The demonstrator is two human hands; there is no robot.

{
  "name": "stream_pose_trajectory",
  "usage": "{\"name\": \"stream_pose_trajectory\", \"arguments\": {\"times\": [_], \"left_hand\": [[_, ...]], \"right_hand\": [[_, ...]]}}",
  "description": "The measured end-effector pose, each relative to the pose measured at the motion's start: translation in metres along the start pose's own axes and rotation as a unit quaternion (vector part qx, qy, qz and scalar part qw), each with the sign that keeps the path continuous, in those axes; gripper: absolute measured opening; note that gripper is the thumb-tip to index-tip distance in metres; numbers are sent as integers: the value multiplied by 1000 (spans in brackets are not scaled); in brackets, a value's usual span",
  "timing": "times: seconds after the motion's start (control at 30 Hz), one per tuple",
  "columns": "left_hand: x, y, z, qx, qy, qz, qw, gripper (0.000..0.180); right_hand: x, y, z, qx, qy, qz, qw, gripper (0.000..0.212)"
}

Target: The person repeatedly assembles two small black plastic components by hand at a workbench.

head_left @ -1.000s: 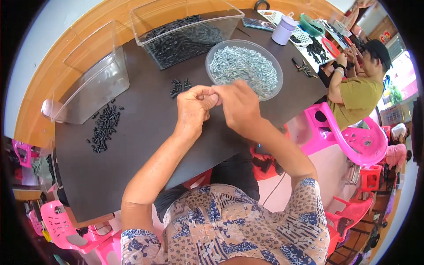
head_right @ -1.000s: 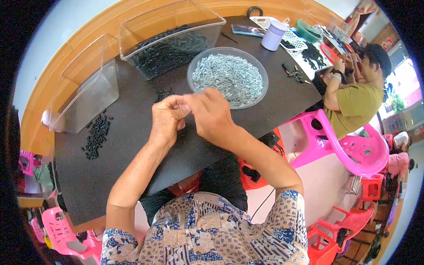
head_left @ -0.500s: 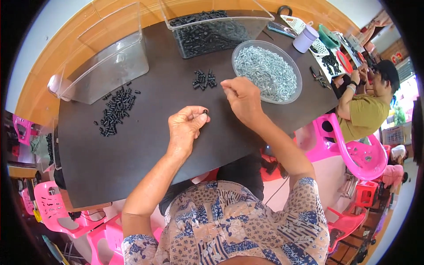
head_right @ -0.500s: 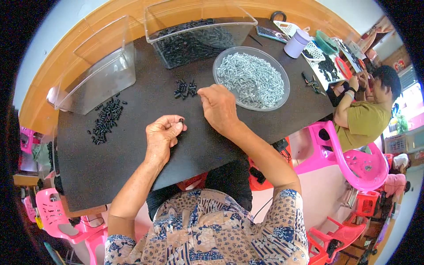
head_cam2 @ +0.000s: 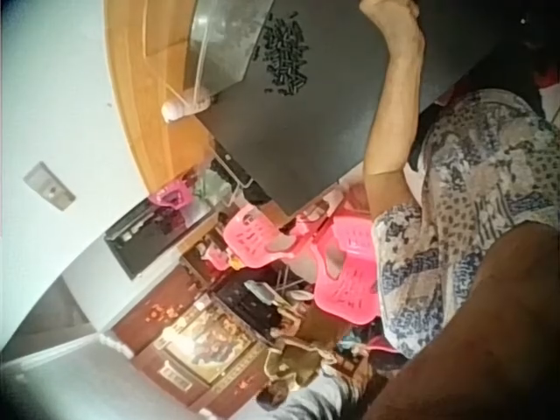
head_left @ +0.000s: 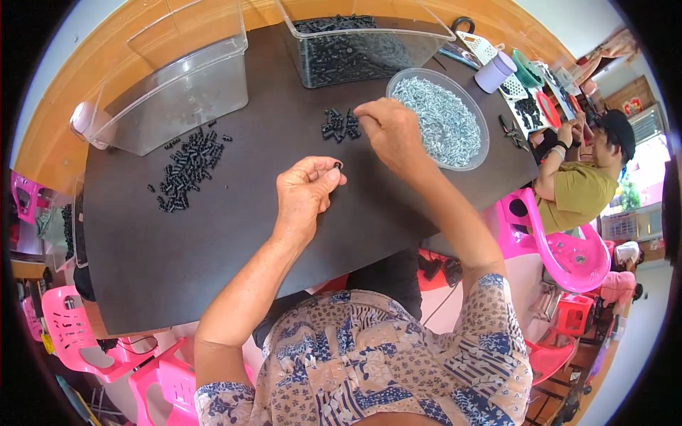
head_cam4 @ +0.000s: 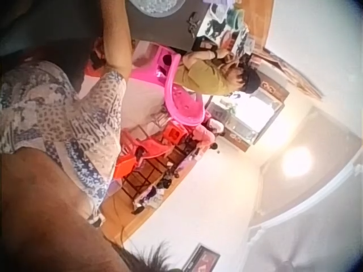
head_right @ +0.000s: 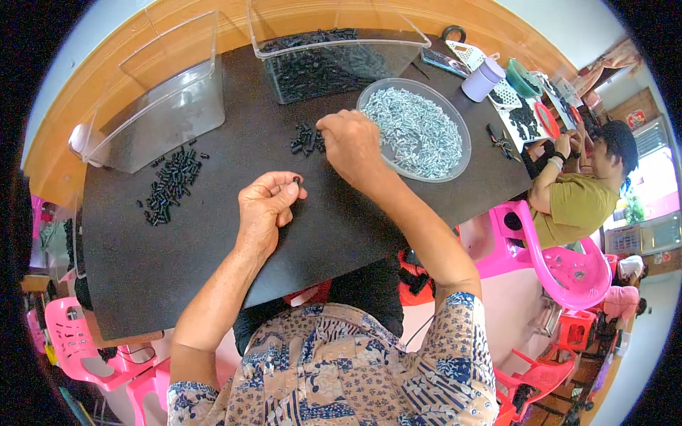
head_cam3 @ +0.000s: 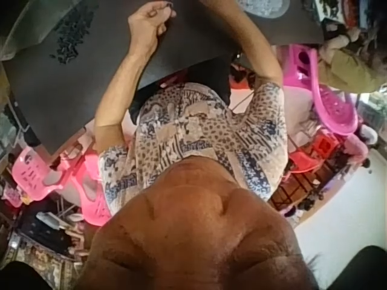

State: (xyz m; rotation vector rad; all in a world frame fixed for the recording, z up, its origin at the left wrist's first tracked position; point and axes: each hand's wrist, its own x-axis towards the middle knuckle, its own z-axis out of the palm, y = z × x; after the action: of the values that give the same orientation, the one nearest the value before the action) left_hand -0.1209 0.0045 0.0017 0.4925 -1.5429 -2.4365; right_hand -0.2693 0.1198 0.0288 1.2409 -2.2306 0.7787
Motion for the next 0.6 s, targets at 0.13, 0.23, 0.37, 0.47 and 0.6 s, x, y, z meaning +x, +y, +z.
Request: {"name": "stream_pose_trajectory", "arguments": {"times": [0.13, 0.23, 0.37, 0.47, 0.6], "left_hand": [[1, 6, -5, -65, 9, -11, 998, 13], [5, 7, -6, -92, 22, -24, 995, 14], [7, 3, -9, -151, 20, -32, 988, 11], [4, 3, -4, -170, 44, -30, 984, 10], [4, 4, -6, -178, 57, -36, 982, 9]], "right_hand": [[-22, -37, -17, 162, -5, 70, 984, 12], [-41, -60, -21, 191, -15, 77, 978, 13], [-47, -76, -16, 153, 31, -4, 988, 19], [-52, -82, 1, 94, 59, -65, 992, 23], [-51, -88, 7, 26, 45, -107, 993, 25]]}}
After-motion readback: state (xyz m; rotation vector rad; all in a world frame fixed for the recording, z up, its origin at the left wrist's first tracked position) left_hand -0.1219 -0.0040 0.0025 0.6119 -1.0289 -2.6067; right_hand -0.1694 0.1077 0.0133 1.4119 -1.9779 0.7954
